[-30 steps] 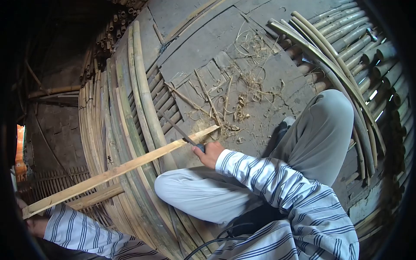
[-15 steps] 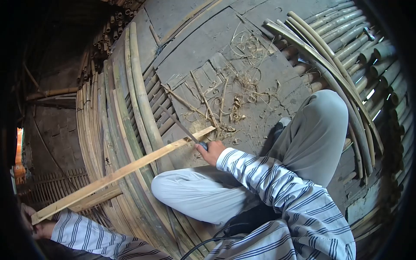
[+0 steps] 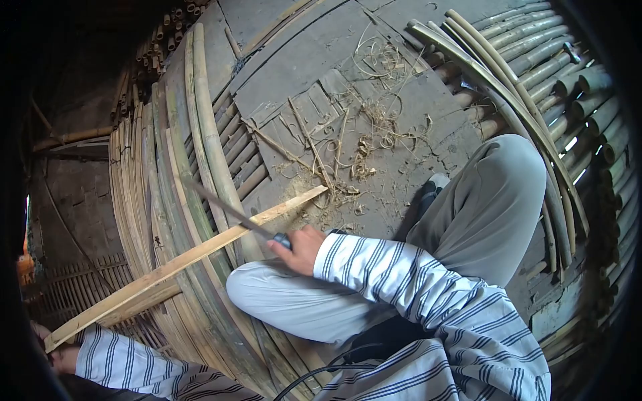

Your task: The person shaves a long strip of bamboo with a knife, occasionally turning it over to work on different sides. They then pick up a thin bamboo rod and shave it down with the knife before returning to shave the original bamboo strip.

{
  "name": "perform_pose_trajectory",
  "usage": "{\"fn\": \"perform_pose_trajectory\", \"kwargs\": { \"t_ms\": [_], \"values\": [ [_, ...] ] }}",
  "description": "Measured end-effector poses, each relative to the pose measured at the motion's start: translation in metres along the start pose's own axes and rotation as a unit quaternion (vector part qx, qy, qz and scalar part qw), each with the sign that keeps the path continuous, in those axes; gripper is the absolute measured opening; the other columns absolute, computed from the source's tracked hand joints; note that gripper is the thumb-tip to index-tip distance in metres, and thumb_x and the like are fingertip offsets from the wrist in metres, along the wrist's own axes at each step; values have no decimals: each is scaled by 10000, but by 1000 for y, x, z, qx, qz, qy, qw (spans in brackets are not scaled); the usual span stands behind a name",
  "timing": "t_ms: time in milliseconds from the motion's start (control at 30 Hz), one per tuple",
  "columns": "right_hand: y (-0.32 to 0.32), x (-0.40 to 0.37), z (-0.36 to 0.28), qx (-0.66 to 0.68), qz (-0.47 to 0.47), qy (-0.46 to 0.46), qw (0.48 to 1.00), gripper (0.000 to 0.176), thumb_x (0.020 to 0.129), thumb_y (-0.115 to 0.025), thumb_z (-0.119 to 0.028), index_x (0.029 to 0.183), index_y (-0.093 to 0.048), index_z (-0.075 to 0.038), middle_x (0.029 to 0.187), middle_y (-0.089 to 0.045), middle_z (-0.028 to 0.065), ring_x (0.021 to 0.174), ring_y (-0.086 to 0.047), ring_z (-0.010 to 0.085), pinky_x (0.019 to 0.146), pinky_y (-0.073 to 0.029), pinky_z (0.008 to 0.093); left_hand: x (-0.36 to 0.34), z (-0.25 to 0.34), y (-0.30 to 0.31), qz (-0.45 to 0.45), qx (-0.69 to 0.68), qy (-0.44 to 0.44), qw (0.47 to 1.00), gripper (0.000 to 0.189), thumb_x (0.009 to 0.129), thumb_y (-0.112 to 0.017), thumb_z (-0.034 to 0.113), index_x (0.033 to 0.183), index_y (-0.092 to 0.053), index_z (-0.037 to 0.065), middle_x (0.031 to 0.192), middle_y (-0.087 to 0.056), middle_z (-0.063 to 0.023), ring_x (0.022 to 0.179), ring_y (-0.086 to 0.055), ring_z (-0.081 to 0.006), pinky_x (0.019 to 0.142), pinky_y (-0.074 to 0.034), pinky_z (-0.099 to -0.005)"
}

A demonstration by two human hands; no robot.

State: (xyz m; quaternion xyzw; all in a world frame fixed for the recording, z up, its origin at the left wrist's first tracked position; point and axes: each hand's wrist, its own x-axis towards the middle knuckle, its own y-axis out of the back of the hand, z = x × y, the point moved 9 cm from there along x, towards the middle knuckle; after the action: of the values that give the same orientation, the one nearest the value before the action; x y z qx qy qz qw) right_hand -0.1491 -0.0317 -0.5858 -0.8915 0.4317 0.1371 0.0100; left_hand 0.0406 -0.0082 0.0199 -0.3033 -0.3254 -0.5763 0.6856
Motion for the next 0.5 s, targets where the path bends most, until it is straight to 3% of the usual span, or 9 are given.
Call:
{"fn": "perform_pose_trajectory", "kwargs": {
  "t_ms": [200, 300, 400, 500],
  "values": [
    [6, 39, 130, -16, 67, -187, 980, 714, 908, -496, -589, 737, -687, 78, 693, -640, 296, 745, -672, 432, 774, -535, 466, 7, 3, 4, -9, 4, -1, 1000, 181, 780, -630, 200, 701, -498, 106, 607, -490, 26, 425, -440, -80, 466, -392, -238],
    [20, 31, 92, 4, 100, -137, 986, 699, 921, -485, -569, 752, -684, 80, 667, -629, 295, 728, -660, 443, 765, -523, 473, 7, 6, 9, -6, 8, -9, 1000, 176, 765, -633, 198, 706, -498, 103, 620, -497, 20, 433, -445, -87, 478, -398, -248],
    [21, 14, 36, 62, 62, -75, 993, 644, 932, -497, -526, 798, -677, 77, 650, -623, 284, 696, -650, 438, 739, -516, 477, 7, 2, 16, -3, 19, -4, 1000, 174, 751, -636, 196, 711, -497, 100, 633, -504, 14, 441, -450, -93, 490, -404, -258],
    [9, 7, 21, 63, 52, -14, 997, 591, 931, -518, -502, 838, -677, 59, 657, -634, 255, 663, -647, 422, 709, -510, 476, 12, 0, 24, 1, 36, 3, 999, 173, 736, -638, 194, 716, -496, 97, 646, -511, 8, 449, -455, -100, 503, -410, -268]
  ]
}}
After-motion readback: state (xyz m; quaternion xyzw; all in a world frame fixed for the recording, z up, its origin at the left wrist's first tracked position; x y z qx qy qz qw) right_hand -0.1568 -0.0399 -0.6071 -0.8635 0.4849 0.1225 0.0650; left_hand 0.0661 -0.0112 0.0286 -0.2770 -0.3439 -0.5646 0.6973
